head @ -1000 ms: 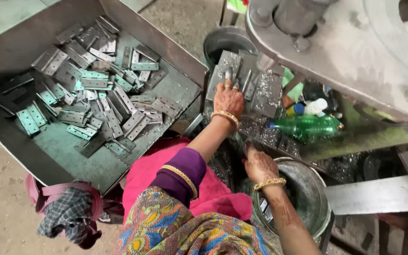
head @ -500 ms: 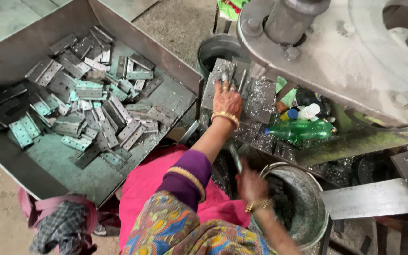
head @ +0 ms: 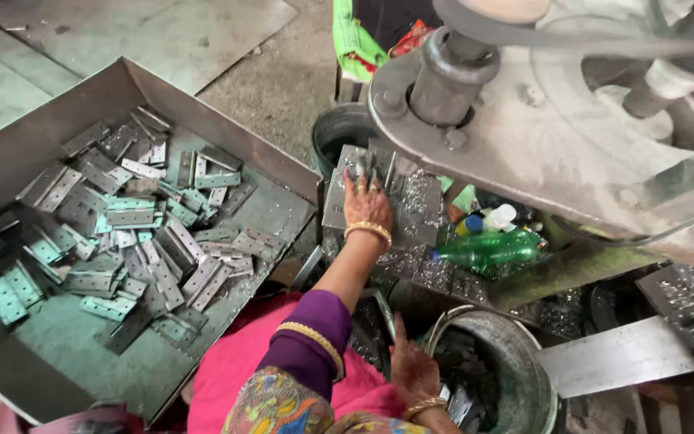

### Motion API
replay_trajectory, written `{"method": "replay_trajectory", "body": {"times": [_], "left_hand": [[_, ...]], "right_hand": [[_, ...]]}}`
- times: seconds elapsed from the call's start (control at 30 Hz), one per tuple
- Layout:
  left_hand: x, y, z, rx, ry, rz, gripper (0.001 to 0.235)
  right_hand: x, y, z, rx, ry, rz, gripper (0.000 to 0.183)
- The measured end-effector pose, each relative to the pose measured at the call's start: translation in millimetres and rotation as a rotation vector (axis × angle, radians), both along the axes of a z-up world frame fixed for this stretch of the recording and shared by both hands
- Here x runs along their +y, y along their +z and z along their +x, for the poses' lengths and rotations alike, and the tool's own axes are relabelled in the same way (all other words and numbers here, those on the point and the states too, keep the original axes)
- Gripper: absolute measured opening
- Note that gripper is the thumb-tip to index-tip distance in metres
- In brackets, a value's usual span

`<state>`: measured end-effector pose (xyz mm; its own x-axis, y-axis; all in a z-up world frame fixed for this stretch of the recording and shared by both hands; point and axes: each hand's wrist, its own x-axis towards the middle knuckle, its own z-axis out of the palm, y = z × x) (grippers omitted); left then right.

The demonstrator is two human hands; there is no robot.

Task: The person places metal hinge components into a machine for drilling and subsequently removes them to drop into a bucket.

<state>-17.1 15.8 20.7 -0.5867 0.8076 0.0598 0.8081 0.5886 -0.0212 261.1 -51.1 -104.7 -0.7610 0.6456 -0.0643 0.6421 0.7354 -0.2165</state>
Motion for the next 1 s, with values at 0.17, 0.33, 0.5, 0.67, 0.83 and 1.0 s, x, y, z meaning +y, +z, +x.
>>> {"method": "replay_trajectory", "body": {"times": [0.17, 0.33, 0.5, 0.67, 0.83, 1.0], "left_hand": [[-8.8, -1.5, -14.2, -0.051, -0.023, 0.045, 0.045], [-67.0, -35.3, 17.5, 0.039, -0.178, 0.268, 0.041], [-109.1, -46.0, 17.6, 0.096, -0.451, 0.533, 0.031], [-22.2, 20.5, 41.4, 0.166, -0.131, 0.173, 0.022], [-42.1, 28.2, 46.7, -0.172, 0.069, 0.155, 0.032], [-89.9, 3.4, 51.2, 0.071, -0.098, 0.1, 0.037]], "right_hand": [[27.3, 60.0, -31.5, -0.262, 0.057, -0.088, 0.068], [50.6, 117.1, -72.4, -0.168, 0.261, 0.05, 0.022], [46.0, 117.5, -72.9, -0.192, 0.219, 0.06, 0.021], [42.8, 114.5, -65.9, -0.199, 0.222, 0.07, 0.028], [41.6, 124.4, -64.6, -0.185, 0.236, 0.088, 0.026], [41.9, 127.7, -69.0, -0.267, 0.25, 0.063, 0.024]]}}
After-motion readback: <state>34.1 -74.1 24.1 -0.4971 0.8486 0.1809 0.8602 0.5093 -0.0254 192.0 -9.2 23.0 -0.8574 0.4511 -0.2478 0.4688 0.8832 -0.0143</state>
